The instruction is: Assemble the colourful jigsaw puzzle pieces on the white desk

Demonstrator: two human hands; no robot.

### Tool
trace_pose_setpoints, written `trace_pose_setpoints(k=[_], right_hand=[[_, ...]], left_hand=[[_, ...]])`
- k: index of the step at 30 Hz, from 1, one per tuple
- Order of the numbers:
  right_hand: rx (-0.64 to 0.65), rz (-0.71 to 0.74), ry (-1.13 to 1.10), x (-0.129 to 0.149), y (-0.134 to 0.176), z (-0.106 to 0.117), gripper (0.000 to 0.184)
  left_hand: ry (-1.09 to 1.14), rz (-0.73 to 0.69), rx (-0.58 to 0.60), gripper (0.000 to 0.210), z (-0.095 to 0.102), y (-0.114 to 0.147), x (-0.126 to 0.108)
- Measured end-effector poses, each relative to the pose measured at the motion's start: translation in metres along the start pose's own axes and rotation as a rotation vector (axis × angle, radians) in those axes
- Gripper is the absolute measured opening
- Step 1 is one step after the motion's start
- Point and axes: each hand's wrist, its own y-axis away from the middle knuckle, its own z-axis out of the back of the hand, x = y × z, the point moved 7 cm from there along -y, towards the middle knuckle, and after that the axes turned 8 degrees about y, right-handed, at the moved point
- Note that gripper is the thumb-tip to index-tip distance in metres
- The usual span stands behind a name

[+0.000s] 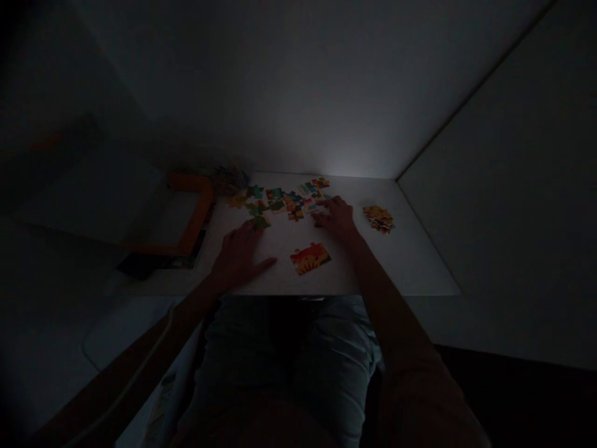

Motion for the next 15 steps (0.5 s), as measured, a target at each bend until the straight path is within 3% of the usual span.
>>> trace_pose_setpoints(k=[5,9,15], right_hand=[[0.001,0.082,0.04,0.017,-0.015,-0.016,0.06],[-0.014,0.089,0.057,0.014,-0.015,-0.018,0.069],[0.019,0.097,0.024,0.005,-0.015,-0.02,0.063]], left_hand=[[-0.023,0.017,0.036,0.067,-0.003,-0.004,0.001],[-0.006,0.035,0.051,0.068,-0.005,-0.008,0.001],[-0.014,0.058,0.078,0.068,-0.007,-0.009,-0.001]])
